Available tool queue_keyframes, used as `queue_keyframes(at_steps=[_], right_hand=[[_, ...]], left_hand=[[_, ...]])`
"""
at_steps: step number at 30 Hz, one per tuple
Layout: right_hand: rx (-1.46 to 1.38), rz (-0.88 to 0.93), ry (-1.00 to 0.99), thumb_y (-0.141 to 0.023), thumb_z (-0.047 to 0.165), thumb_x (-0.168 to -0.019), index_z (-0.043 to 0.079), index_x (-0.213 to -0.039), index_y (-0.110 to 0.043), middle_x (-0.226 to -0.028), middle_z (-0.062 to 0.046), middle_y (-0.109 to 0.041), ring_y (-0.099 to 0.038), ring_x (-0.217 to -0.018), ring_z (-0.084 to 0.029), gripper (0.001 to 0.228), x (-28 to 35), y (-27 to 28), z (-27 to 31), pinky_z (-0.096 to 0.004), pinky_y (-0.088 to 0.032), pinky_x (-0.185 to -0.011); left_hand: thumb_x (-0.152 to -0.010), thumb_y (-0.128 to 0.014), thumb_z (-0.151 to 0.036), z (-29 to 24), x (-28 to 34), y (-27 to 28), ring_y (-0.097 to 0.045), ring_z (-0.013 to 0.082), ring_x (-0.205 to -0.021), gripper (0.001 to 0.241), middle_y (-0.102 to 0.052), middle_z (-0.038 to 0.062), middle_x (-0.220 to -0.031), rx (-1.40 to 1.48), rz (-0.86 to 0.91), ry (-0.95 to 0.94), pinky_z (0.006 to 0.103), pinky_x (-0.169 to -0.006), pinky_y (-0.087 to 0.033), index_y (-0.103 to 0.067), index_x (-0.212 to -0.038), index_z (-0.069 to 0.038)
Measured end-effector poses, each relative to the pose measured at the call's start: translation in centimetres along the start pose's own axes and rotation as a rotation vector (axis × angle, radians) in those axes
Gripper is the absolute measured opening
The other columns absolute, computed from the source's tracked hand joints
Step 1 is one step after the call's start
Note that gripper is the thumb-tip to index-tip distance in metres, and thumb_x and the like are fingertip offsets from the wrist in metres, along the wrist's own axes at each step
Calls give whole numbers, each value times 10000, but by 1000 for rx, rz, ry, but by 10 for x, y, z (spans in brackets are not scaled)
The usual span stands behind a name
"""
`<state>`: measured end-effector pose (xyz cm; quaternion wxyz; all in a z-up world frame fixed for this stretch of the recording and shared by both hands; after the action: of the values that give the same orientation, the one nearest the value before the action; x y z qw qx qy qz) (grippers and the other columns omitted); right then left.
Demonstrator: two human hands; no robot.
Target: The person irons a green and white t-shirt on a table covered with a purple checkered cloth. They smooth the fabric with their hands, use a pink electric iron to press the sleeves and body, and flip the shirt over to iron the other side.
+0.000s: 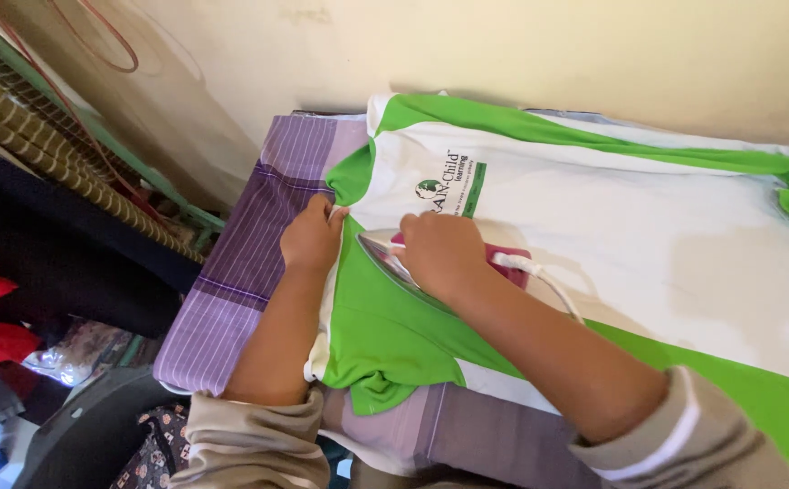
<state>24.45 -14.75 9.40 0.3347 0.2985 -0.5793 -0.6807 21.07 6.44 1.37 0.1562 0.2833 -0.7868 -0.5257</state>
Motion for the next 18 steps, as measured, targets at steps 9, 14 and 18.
queue_keyframes(at_steps=[9,14,18], right_hand=[[-35,88,-42,-539,369,-1000,20,-1109,-671,-944,-217,-708,-749,-886,-439,389,37,12,-16,-570,-574,-749],[-48,27,-13,-565,369,-998,35,-1065,-699,-882,-189,-711,-757,-854,-399,366,7,8,-13,-516,-584,-717],[2,11,20,-600,347,-983,16,-1065,-693,-878,-186,-712,-758,-830,-404,354,6,8,-8,-537,-586,-703]], left_hand=[[-1064,-435,-569,-8,8,7,-712,388,-1095,401,-755,156,-1084,-26,40,57,530,-939,-535,-581,-1140,-204],[-1087,-425,-488,-13,9,5,-726,413,-1034,352,-739,186,-1039,-66,36,11,556,-892,-542,-562,-1155,-170],[-1090,-399,-517,-10,7,1,-719,409,-1059,371,-737,168,-1072,-86,48,21,556,-906,-535,-547,-1168,-186]])
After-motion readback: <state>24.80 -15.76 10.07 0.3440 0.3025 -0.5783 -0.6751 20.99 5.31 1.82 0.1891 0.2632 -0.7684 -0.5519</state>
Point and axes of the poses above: each hand's wrist, its own x-axis away from the middle knuckle, its own y-axis out of the back of the hand, z = x × y, the point moved 10 cm from there along -x, towards the middle knuckle
